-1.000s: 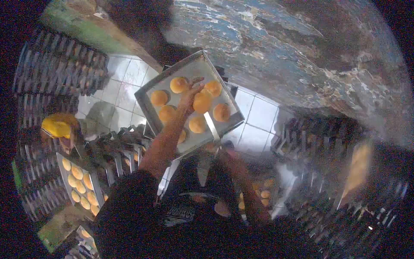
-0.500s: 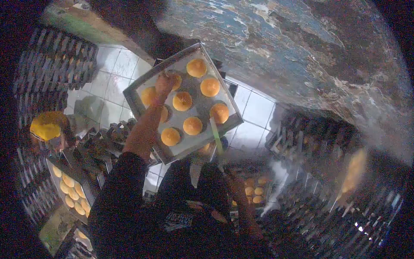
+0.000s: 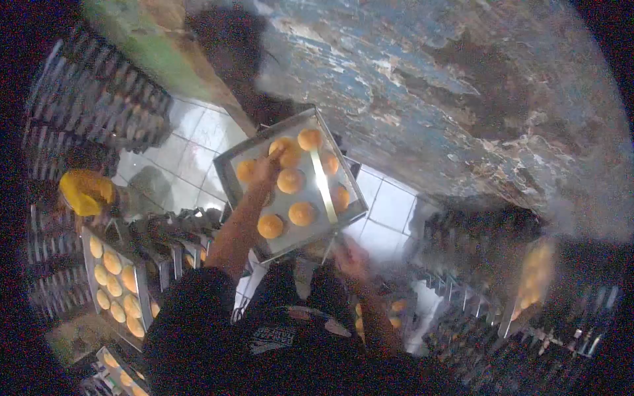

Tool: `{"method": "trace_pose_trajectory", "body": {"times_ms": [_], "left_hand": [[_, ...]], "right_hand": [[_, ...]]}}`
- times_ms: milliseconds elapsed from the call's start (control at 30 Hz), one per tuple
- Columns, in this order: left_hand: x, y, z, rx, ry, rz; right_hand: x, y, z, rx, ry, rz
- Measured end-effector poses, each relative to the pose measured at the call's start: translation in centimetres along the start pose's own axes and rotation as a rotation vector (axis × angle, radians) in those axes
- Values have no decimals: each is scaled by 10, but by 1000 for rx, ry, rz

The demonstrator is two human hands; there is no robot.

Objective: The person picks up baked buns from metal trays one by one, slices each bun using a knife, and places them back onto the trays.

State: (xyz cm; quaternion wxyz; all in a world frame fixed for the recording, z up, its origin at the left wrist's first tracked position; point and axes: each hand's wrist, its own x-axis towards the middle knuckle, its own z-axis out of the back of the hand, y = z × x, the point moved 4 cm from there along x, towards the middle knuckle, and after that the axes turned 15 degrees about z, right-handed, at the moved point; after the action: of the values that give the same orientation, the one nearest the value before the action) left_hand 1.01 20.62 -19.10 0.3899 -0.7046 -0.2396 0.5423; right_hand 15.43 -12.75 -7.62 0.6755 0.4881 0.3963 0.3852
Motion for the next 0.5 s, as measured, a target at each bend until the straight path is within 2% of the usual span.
{"method": "trace_pose_trajectory", "body": {"times_ms": [67, 100, 200, 300, 433, 500], "left_hand": [[-71, -53, -28, -580, 267, 103], [-81, -60, -30, -571, 264, 75], [-97, -70, -38, -1011, 528, 116], [-115, -84, -48, -1028, 454, 79], [-146, -104, -59, -944, 545, -73], [-158, -109, -67, -917, 546, -64]], "right_hand": [[9, 58, -3, 46, 43, 26], [11, 71, -3, 57, 49, 53], [5, 87, -7, 73, 39, 123], [-4, 86, -8, -12, 27, 232], [-20, 90, -2, -145, -15, 511], [-27, 92, 1, -129, -32, 536]]}}
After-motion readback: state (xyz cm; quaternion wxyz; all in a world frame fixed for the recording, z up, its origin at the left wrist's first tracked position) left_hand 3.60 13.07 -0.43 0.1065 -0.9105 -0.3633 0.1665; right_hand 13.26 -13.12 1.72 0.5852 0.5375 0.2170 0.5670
